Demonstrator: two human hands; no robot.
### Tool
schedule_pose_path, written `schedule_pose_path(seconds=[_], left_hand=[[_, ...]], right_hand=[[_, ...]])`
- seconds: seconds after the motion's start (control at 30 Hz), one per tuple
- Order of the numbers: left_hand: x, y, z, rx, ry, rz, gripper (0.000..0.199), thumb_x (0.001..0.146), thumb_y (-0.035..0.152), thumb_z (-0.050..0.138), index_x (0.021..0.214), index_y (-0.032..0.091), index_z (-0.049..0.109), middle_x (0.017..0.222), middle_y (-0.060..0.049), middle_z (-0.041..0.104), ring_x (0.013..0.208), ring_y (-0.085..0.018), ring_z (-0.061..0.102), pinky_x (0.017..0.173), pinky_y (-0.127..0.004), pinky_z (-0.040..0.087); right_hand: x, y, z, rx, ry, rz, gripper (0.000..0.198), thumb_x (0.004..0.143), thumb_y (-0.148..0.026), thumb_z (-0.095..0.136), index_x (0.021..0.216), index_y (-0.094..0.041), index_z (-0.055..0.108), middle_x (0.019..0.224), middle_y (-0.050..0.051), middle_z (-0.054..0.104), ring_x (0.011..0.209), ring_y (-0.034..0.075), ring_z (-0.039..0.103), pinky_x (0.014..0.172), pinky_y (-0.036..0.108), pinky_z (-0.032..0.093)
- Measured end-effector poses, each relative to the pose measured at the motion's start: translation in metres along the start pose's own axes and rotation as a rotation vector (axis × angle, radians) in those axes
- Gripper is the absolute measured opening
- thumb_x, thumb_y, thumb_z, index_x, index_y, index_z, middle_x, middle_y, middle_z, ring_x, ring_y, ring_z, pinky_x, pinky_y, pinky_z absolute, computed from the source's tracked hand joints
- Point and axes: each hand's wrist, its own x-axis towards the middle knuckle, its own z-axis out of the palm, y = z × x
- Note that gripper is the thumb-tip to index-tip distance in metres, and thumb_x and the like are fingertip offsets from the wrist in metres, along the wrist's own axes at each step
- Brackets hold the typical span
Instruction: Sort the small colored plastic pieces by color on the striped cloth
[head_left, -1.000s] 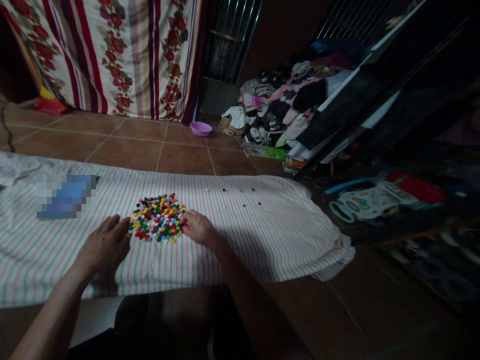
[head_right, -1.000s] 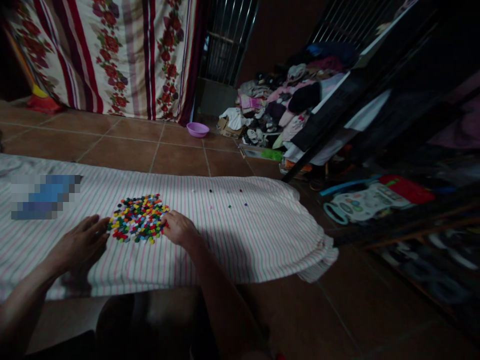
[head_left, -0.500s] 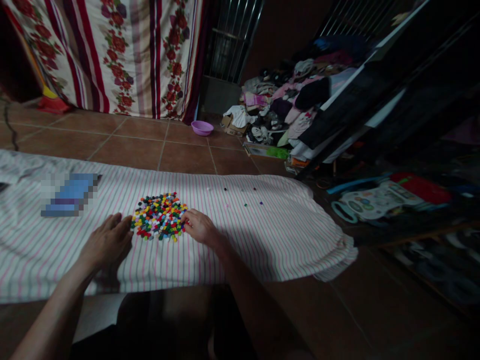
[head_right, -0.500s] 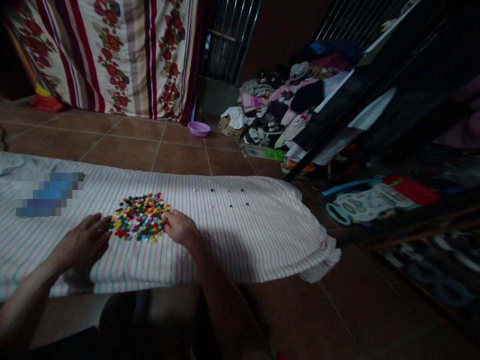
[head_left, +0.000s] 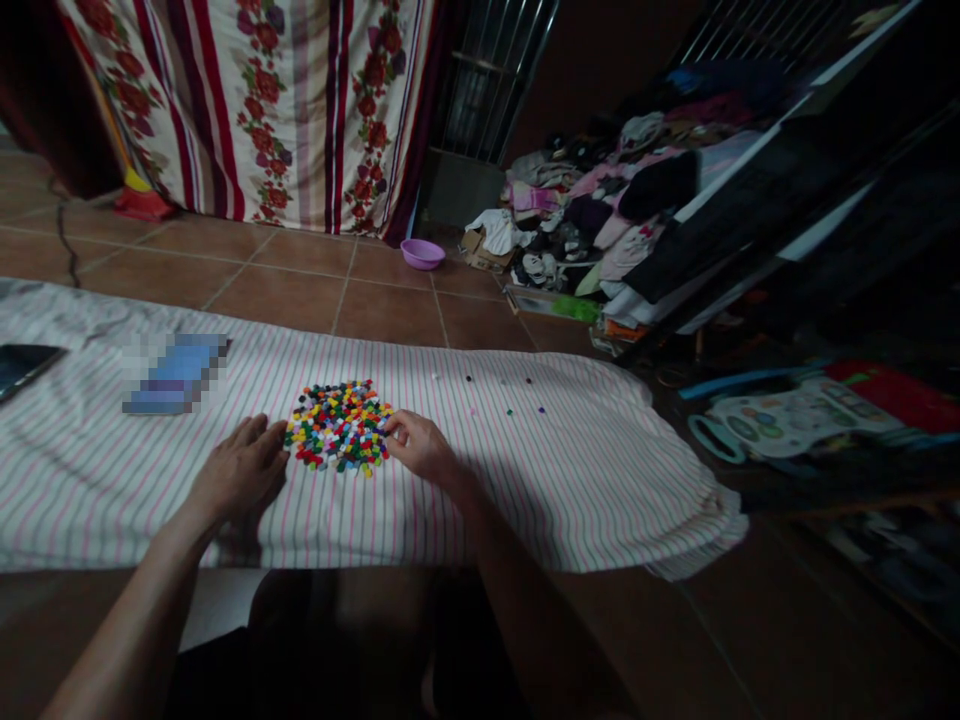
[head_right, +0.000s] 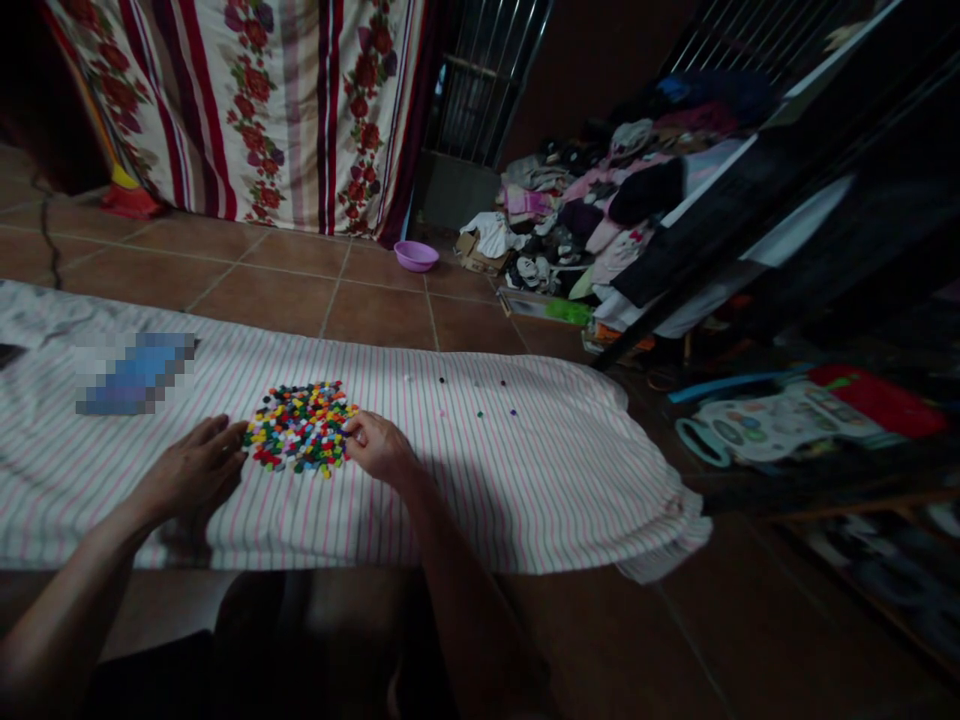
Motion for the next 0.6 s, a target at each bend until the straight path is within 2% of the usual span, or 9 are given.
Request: schedule_pose_path(seconds=[0.13, 0.23, 0.4, 0.6], left_hand=[[0.002, -0.001, 0.001, 0.017, -0.007, -0.010, 0.046, 0.091, 0.036, 0.037, 0.130, 0.020, 0.055, 0.136, -0.016, 0.053, 0.126, -0.029, 0.051, 0.104, -0.044, 0.045], [0.002, 0.002, -0.002, 0.037, -0.053, -0.032, 0.050, 0.091, 0.037, 0.035, 0.133, 0.017, 0.052, 0.138, -0.017, 0.051, 0.127, -0.029, 0.052, 0.104, -0.042, 0.045], [0.001, 0.006, -0.006, 0.061, -0.065, -0.018, 0.051, 0.092, 0.037, 0.029, 0.134, 0.015, 0.051, 0.136, -0.017, 0.052, 0.126, -0.029, 0.051, 0.104, -0.042, 0.044], [0.003, 0.003, -0.002, 0.044, -0.058, -0.020, 0.052, 0.091, 0.038, 0.029, 0.132, 0.015, 0.051, 0.135, -0.019, 0.052, 0.125, -0.031, 0.052, 0.100, -0.048, 0.046]], right_hand=[[0.000, 0.006, -0.010, 0.117, 0.099, 0.121, 0.015, 0.074, -0.019, 0.055, 0.087, -0.021, 0.061, 0.074, -0.003, 0.062, 0.064, 0.011, 0.057, 0.064, 0.021, 0.045], [0.002, 0.019, -0.024, 0.163, 0.228, 0.198, 0.016, 0.074, -0.022, 0.053, 0.087, -0.020, 0.061, 0.074, -0.002, 0.063, 0.065, 0.011, 0.059, 0.062, 0.022, 0.047], [0.008, 0.052, -0.058, 0.056, 0.444, 0.324, 0.021, 0.071, -0.022, 0.049, 0.085, -0.020, 0.065, 0.075, 0.000, 0.066, 0.066, 0.013, 0.061, 0.066, 0.024, 0.048], [0.018, 0.089, -0.094, -0.059, 0.483, 0.451, 0.027, 0.073, -0.021, 0.048, 0.089, -0.018, 0.071, 0.075, 0.002, 0.069, 0.070, 0.015, 0.063, 0.069, 0.024, 0.049]])
